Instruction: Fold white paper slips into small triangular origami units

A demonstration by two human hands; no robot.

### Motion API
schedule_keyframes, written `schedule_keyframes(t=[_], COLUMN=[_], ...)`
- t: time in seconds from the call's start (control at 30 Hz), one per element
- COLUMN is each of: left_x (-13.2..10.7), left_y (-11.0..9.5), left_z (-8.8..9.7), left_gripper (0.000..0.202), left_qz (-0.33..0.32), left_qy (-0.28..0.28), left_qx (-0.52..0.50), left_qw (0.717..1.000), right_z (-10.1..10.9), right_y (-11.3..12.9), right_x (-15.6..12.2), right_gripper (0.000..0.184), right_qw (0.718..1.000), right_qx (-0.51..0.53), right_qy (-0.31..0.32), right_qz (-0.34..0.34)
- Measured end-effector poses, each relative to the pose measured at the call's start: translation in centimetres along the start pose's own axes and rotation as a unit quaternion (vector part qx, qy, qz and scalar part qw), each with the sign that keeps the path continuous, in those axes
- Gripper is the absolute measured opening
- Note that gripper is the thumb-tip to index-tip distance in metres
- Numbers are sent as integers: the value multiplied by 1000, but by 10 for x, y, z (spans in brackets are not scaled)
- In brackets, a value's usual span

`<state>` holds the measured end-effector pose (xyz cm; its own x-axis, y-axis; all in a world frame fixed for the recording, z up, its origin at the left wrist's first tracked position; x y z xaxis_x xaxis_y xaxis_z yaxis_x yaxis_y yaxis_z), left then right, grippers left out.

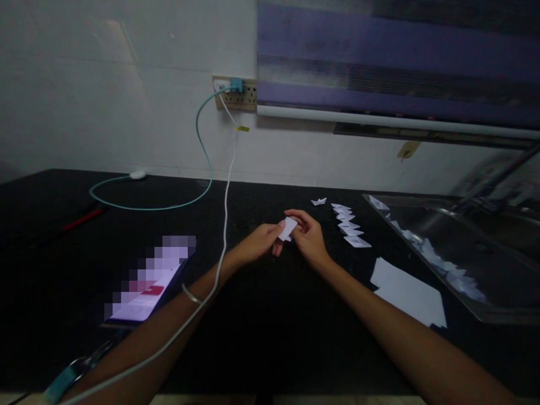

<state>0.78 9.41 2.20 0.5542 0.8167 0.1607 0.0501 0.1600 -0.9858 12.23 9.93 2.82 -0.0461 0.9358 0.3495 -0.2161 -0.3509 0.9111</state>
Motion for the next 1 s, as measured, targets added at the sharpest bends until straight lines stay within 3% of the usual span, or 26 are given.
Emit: schedule_keyframes(t=[0.2, 0.43, 0.7, 0.87, 1.0], left_x=[-1, -3, -1, -2, -3], left_y=[-1, -12, 4, 1, -5], left_z=[7, 11, 7, 6, 10], left_gripper=[68, 70, 66, 69, 72], left_qz=[-3, -23, -11, -13, -13], left_qy=[-43, -80, -26, -23, -61], left_qx=[43, 35, 46, 38, 48], left_qw=[998, 996, 999, 999, 997], right_z=[-6, -19, -17, -18, -19], right_y=[-10, -14, -14, -21, -16], right_x=[1, 0, -1, -1, -2], right_gripper=[31, 18, 18, 39, 53], right_qw=[999, 993, 992, 981, 982], right_qx=[31, 35, 61, 122, 109], right_qy=[17, 93, 90, 91, 115], right_qz=[-36, -65, -67, -119, -103])
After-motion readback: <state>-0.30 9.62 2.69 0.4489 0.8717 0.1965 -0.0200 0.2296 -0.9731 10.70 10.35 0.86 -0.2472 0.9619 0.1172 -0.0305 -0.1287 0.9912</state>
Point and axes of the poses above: each hand's wrist, its own x-axis towards the middle knuckle, its own z-axis out of the back of the hand, y = z × x, the point moved 7 cm from there along x, towards the middle knuckle, and after that the axes turned 15 degrees about -x, right-handed, at the moved point
